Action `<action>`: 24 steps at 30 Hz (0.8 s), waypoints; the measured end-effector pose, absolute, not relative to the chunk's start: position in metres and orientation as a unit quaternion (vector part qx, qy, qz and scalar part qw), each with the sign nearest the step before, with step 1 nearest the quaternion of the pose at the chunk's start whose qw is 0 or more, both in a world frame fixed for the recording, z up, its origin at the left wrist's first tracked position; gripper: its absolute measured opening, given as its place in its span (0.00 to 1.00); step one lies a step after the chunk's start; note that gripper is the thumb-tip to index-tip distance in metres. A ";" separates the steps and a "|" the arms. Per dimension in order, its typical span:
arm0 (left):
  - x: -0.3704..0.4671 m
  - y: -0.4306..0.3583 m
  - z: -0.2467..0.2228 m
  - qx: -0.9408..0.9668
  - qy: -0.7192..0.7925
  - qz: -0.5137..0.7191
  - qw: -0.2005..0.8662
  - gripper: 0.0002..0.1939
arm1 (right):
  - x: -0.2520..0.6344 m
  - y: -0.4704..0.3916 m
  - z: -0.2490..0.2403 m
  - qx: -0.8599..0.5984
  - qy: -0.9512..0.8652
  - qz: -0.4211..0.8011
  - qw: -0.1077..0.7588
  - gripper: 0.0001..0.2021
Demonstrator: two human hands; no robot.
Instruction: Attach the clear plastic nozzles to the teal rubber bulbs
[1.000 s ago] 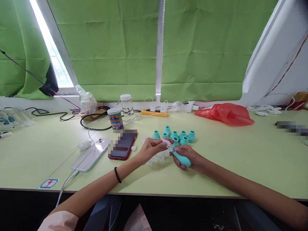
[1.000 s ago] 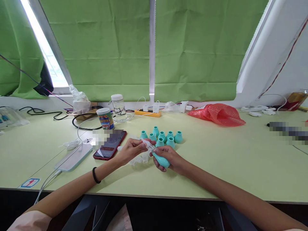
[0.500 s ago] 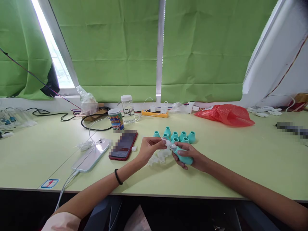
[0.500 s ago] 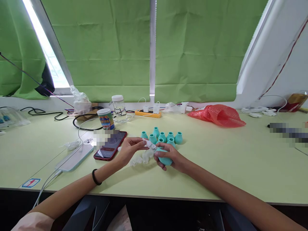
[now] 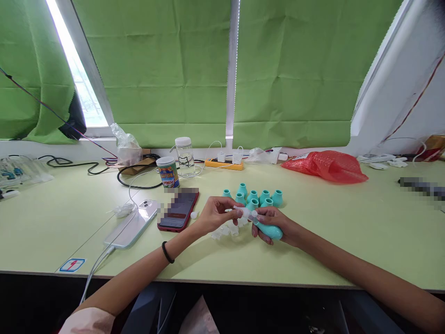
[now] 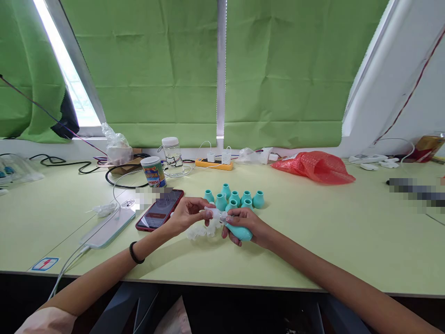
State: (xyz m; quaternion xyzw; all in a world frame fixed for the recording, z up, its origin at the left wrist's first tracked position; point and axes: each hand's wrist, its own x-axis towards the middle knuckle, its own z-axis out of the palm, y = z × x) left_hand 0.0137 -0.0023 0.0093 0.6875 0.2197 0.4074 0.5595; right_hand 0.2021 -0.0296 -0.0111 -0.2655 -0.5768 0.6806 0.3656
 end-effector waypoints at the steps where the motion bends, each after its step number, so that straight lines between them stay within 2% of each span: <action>1: 0.014 -0.003 0.009 0.688 0.217 0.407 0.560 0.11 | 0.202 -0.030 -0.011 -0.263 -0.577 0.684 0.361 0.10; 5: 0.016 -0.005 0.009 0.691 0.209 0.407 0.560 0.11 | 0.203 -0.030 -0.008 -0.272 -0.605 0.660 0.353 0.09; 10: 0.017 -0.008 0.015 0.694 0.184 0.399 0.570 0.14 | 0.214 -0.028 0.006 -0.300 -0.691 0.541 0.374 0.08; 12: 0.015 -0.007 0.018 0.694 0.182 0.409 0.564 0.17 | 0.221 -0.025 0.011 -0.314 -0.692 0.501 0.415 0.08; 14: 0.012 -0.002 0.019 0.695 0.207 0.437 0.532 0.16 | 0.229 -0.020 0.014 -0.342 -0.661 0.441 0.502 0.07; 17: 0.007 0.008 0.016 0.715 0.278 0.473 0.432 0.15 | 0.242 -0.009 0.017 -0.403 -0.590 0.288 0.637 0.07; 19: 0.004 0.013 0.013 0.748 0.329 0.463 0.342 0.14 | 0.254 -0.001 0.020 -0.446 -0.546 0.191 0.682 0.09; 21: 0.003 0.015 0.011 0.795 0.364 0.423 0.240 0.12 | 0.268 0.007 0.023 -0.487 -0.519 0.128 0.690 0.11; 24: 0.004 0.014 0.009 0.855 0.385 0.336 0.089 0.11 | 0.291 0.021 0.024 -0.554 -0.512 0.085 0.651 0.13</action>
